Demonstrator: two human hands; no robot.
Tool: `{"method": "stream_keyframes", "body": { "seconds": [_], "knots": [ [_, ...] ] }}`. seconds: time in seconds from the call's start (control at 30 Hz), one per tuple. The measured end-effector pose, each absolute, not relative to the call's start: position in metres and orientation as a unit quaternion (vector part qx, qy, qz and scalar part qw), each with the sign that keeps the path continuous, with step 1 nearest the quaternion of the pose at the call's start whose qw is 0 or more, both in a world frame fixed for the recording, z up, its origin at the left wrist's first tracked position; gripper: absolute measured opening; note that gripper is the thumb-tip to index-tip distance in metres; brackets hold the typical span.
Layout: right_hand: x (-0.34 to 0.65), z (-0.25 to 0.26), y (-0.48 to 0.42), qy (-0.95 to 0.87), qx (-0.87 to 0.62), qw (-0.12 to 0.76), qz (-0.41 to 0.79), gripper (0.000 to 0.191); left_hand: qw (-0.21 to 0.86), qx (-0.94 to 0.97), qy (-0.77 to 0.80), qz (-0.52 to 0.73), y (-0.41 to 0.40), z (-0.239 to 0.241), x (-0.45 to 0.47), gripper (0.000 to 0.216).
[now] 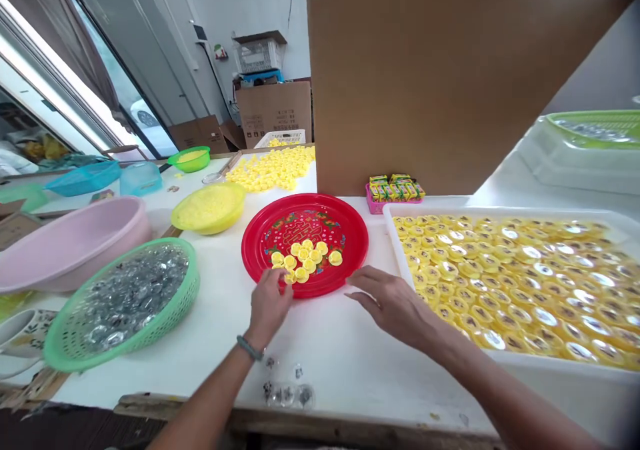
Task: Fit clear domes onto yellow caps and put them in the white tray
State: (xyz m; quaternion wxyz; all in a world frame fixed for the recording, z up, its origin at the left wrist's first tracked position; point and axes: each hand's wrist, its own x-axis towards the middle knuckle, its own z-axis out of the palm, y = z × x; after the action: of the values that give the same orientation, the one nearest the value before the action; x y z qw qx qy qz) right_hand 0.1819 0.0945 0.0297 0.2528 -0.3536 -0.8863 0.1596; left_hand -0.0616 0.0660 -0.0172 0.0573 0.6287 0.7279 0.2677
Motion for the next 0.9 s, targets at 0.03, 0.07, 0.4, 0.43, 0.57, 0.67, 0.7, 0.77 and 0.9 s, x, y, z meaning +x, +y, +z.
{"method": "stream_keyframes", "body": {
  "seconds": [0.03, 0.07, 0.4, 0.43, 0.57, 0.67, 0.7, 0.77, 0.9],
  "knots": [
    [0.176, 0.023, 0.085, -0.88, -0.358, 0.256, 0.177, 0.018, 0.026, 0.64, 0.739, 0.208, 0.076, -0.014, -0.076, 0.026],
    [0.17, 0.016, 0.076, -0.875, -0.361, 0.259, 0.194, 0.017, 0.024, 0.643, 0.742, 0.188, 0.086, -0.013, -0.087, 0.031],
    [0.104, -0.032, 0.018, -0.907, -0.26, 0.162, 0.29, 0.024, 0.047, 0.676, 0.721, 0.14, 0.124, -0.034, -0.106, 0.026],
    [0.1, -0.034, 0.017, -0.917, -0.236, 0.145, 0.286, 0.024, 0.043, 0.676, 0.722, 0.143, 0.124, -0.033, -0.106, 0.026],
    [0.091, -0.04, 0.016, -0.948, -0.179, 0.095, 0.246, 0.018, 0.014, 0.671, 0.724, 0.162, 0.114, -0.018, -0.112, 0.027],
    [0.093, -0.047, 0.015, -0.953, -0.194, 0.083, 0.219, 0.019, -0.017, 0.675, 0.708, 0.206, 0.09, 0.0, -0.11, 0.027],
    [0.095, -0.049, 0.015, -0.951, -0.207, 0.082, 0.216, 0.02, -0.021, 0.682, 0.696, 0.223, 0.08, 0.004, -0.107, 0.027],
    [0.1, -0.054, 0.013, -0.942, -0.243, 0.084, 0.213, 0.023, 0.0, 0.705, 0.668, 0.237, 0.059, 0.007, -0.098, 0.025],
    [0.109, -0.055, 0.01, -0.927, -0.28, 0.106, 0.225, 0.035, 0.088, 0.74, 0.638, 0.194, 0.028, -0.01, -0.072, 0.023]
  ]
}}
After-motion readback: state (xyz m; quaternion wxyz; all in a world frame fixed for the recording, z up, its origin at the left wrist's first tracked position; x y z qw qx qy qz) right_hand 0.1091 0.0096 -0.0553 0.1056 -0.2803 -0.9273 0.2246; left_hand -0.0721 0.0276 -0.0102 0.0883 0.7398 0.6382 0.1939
